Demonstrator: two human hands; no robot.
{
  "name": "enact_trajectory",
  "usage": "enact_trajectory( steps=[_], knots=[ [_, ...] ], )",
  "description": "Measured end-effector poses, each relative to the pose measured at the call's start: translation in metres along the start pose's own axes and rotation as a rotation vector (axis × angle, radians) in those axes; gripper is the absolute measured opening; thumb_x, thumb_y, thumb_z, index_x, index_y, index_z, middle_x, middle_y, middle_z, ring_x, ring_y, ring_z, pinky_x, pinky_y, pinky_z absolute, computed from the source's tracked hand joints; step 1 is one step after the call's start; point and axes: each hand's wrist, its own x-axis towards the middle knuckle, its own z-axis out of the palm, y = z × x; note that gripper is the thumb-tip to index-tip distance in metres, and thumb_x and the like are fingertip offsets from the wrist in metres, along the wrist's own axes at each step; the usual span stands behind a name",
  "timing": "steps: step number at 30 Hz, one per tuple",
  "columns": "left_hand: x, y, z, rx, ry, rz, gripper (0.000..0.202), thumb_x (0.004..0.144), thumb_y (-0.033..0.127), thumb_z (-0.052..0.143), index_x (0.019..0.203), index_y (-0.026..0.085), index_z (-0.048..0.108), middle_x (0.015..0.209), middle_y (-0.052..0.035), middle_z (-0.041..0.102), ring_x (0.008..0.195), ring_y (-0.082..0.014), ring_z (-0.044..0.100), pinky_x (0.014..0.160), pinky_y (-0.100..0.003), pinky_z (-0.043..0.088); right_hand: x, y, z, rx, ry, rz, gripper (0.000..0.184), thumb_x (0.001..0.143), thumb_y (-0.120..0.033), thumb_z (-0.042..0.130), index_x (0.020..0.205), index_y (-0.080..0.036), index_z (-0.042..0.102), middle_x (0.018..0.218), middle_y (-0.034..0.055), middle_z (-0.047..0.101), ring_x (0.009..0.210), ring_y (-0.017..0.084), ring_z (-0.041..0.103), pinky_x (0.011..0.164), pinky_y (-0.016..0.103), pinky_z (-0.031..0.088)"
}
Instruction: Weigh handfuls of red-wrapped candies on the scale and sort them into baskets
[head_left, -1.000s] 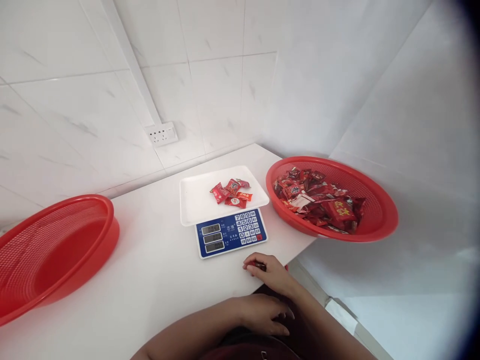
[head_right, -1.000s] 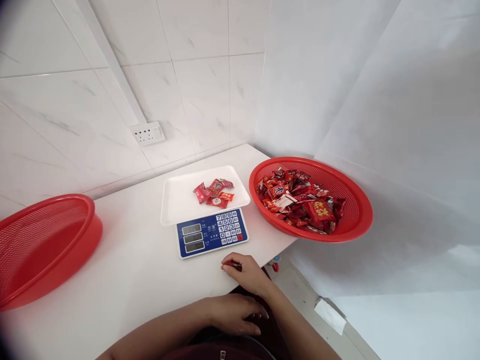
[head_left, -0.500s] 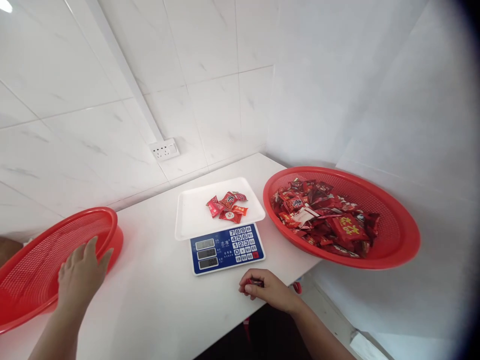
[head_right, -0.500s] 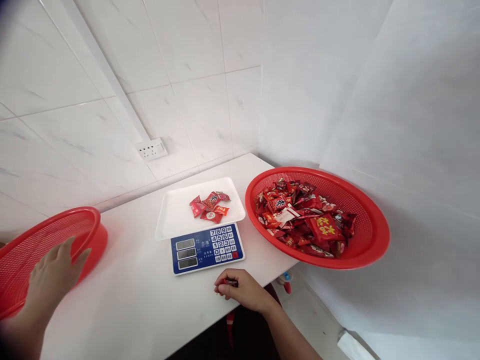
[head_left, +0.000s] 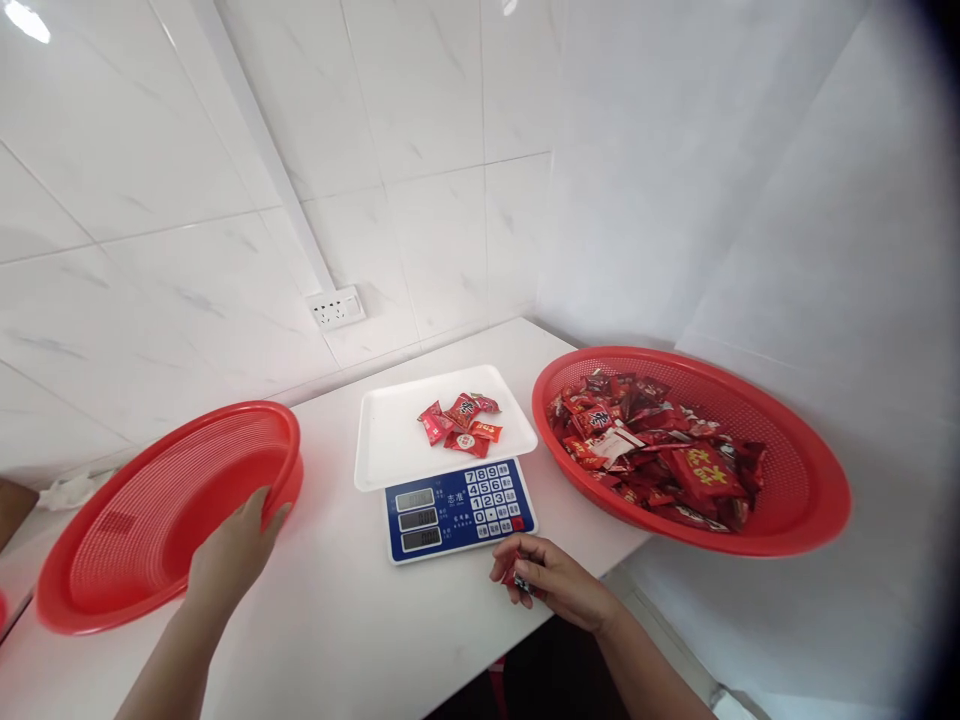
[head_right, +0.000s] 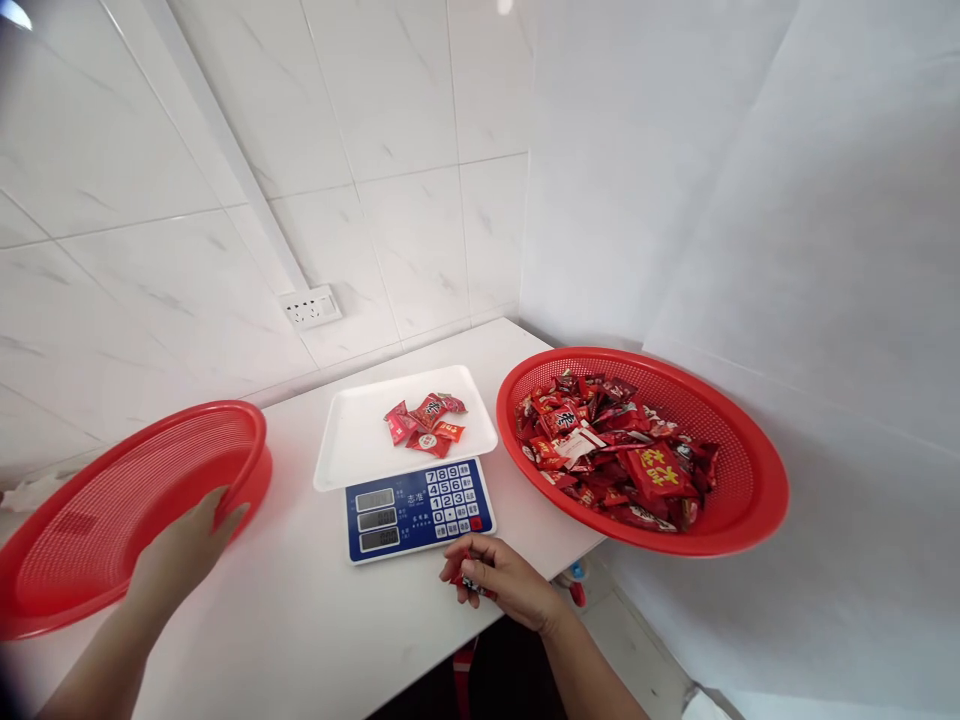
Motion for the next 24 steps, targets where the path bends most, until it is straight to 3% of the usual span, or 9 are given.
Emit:
enact_trajectory(
  steps=[3, 7, 11, 15, 20, 24],
  knots=[
    [-0.009, 0.020, -0.002, -0.041, -0.055, 0.044, 0.053, 0.088, 0.047, 0.028, 0.128, 0.015, 0.037, 0.114, -0.0152, 0.059, 0.098, -0.0307, 0.058, 0.064, -0.036, 0.048, -0.003, -0.003, 0.003, -0.039, -0.002, -0.043, 0.037, 0.074, -0.032, 0.066, 0.107, -0.021, 0.054, 0.098, 0.0063, 0.062, 0.077, 0.014, 0.058, 0.063, 0.026, 0.041],
    [-0.024, 0.040, -0.008, -0.144, 0.071, 0.122, 0.049, 0.087, 0.045, 0.031, 0.127, 0.017, 0.041, 0.123, -0.0131, 0.053, 0.115, -0.0307, 0.047, 0.080, -0.041, 0.048, -0.003, -0.007, 0.013, -0.132, 0.026, -0.033, 0.031, 0.074, -0.028, 0.065, 0.101, -0.022, 0.053, 0.109, 0.0069, 0.060, 0.093, 0.018, 0.058, 0.075, 0.032, 0.044],
    [-0.042, 0.052, -0.003, -0.267, 0.273, 0.242, 0.040, 0.087, 0.043, 0.036, 0.116, 0.020, 0.051, 0.123, -0.0107, 0.054, 0.119, -0.0282, 0.045, 0.088, -0.041, 0.046, 0.005, -0.013, 0.024, -0.150, 0.120, -0.081, 0.031, 0.075, -0.034, 0.065, 0.101, -0.020, 0.055, 0.107, 0.0076, 0.060, 0.088, 0.018, 0.061, 0.068, 0.029, 0.047],
    [-0.062, 0.074, 0.014, -0.421, 0.366, 0.471, 0.028, 0.088, 0.034, 0.042, 0.107, 0.021, 0.057, 0.112, -0.0083, 0.061, 0.108, -0.0230, 0.055, 0.088, -0.036, 0.048, 0.016, -0.023, 0.032, -0.077, 0.237, -0.135, 0.043, 0.071, -0.044, 0.067, 0.104, -0.019, 0.055, 0.088, 0.0062, 0.065, 0.063, 0.014, 0.062, 0.051, 0.024, 0.043],
    [-0.083, 0.111, 0.035, -0.615, 0.235, 0.747, 0.024, 0.088, 0.025, 0.044, 0.105, 0.021, 0.060, 0.103, -0.0074, 0.066, 0.099, -0.0195, 0.060, 0.086, -0.032, 0.051, 0.025, -0.031, 0.038, -0.091, 0.389, -0.183, 0.053, 0.069, -0.052, 0.064, 0.108, -0.016, 0.057, 0.056, -0.0021, 0.059, 0.037, 0.008, 0.045, 0.037, 0.020, 0.028],
    [-0.095, 0.131, 0.039, -0.763, -0.008, 0.686, 0.026, 0.087, 0.031, 0.045, 0.108, 0.023, 0.059, 0.106, -0.0064, 0.065, 0.099, -0.0193, 0.061, 0.084, -0.032, 0.052, 0.023, -0.033, 0.042, -0.172, 0.371, -0.192, 0.056, 0.074, -0.049, 0.060, 0.119, -0.016, 0.053, 0.052, -0.0038, 0.057, 0.037, 0.007, 0.042, 0.038, 0.020, 0.029]
  ],
)
